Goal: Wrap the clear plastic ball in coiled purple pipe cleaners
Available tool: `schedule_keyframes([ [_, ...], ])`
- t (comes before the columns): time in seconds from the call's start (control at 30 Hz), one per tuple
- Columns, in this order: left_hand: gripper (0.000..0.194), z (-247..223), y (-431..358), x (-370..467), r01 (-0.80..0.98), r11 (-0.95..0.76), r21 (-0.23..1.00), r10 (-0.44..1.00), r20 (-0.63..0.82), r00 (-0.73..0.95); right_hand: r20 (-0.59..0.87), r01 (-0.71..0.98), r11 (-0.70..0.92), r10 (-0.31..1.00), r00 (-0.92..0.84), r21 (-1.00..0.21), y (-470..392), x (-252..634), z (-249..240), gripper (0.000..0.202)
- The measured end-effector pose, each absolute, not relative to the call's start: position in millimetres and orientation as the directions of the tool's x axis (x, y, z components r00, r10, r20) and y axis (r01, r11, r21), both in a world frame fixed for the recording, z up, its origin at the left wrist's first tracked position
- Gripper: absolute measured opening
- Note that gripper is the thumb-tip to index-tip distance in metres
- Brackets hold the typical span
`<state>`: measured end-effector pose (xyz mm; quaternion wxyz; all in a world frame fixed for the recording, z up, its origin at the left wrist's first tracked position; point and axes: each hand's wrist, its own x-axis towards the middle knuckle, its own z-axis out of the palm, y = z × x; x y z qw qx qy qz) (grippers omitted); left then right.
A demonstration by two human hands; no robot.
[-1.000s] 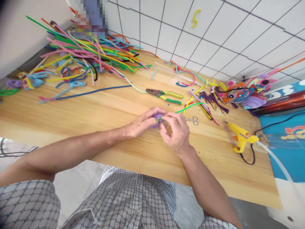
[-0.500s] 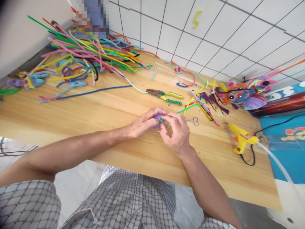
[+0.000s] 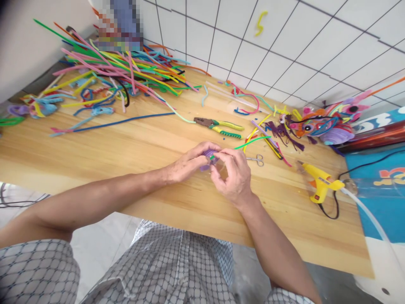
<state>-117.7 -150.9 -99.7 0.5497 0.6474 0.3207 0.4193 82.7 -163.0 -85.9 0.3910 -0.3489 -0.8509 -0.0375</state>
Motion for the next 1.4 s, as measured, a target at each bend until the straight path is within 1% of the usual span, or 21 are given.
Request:
schedule_keyframes([
  [0.3, 0.034, -98.7, -150.8, -119.0, -0.062, -0.193, 0.979, 0.877, 0.2, 0.436, 0.676, 0.625, 0.751, 0.577, -0.459, -0.216, -164.0, 82.3, -87.5, 0.044],
  [0.5, 0.035, -99.1, -150.3, -118.2, -0.058, -0.201, 0.978, 0.875, 0.206, 0.438, 0.682, 0.626, 0.754, 0.564, -0.465, -0.198, -163.4, 82.3, -87.7, 0.039],
  [0.67, 0.034, -99.2, -150.2, -118.7, -0.059, -0.212, 0.976, 0.872, 0.216, 0.439, 0.684, 0.615, 0.764, 0.556, -0.472, -0.197, -163.5, 82.9, -87.2, 0.04],
  [0.83, 0.035, -98.2, -150.4, -119.0, -0.048, -0.209, 0.977, 0.872, 0.208, 0.443, 0.679, 0.625, 0.758, 0.56, -0.475, -0.188, -163.3, 82.5, -86.9, 0.031],
  [1.1, 0.04, -99.8, -150.3, -118.4, -0.032, -0.193, 0.981, 0.866, 0.186, 0.464, 0.678, 0.614, 0.767, 0.552, -0.485, -0.185, -163.6, 81.2, -85.0, 0.033],
  [1.27, 0.044, -105.5, -146.0, -119.0, -0.026, -0.185, 0.982, 0.86, 0.175, 0.48, 0.674, 0.635, 0.752, 0.562, -0.479, -0.176, -163.3, 81.7, -86.9, 0.034],
  [1.4, 0.044, -102.3, -145.9, -118.8, 0.005, -0.176, 0.984, 0.871, 0.153, 0.466, 0.671, 0.64, 0.746, 0.571, -0.473, -0.184, -163.4, 81.7, -87.9, 0.033],
])
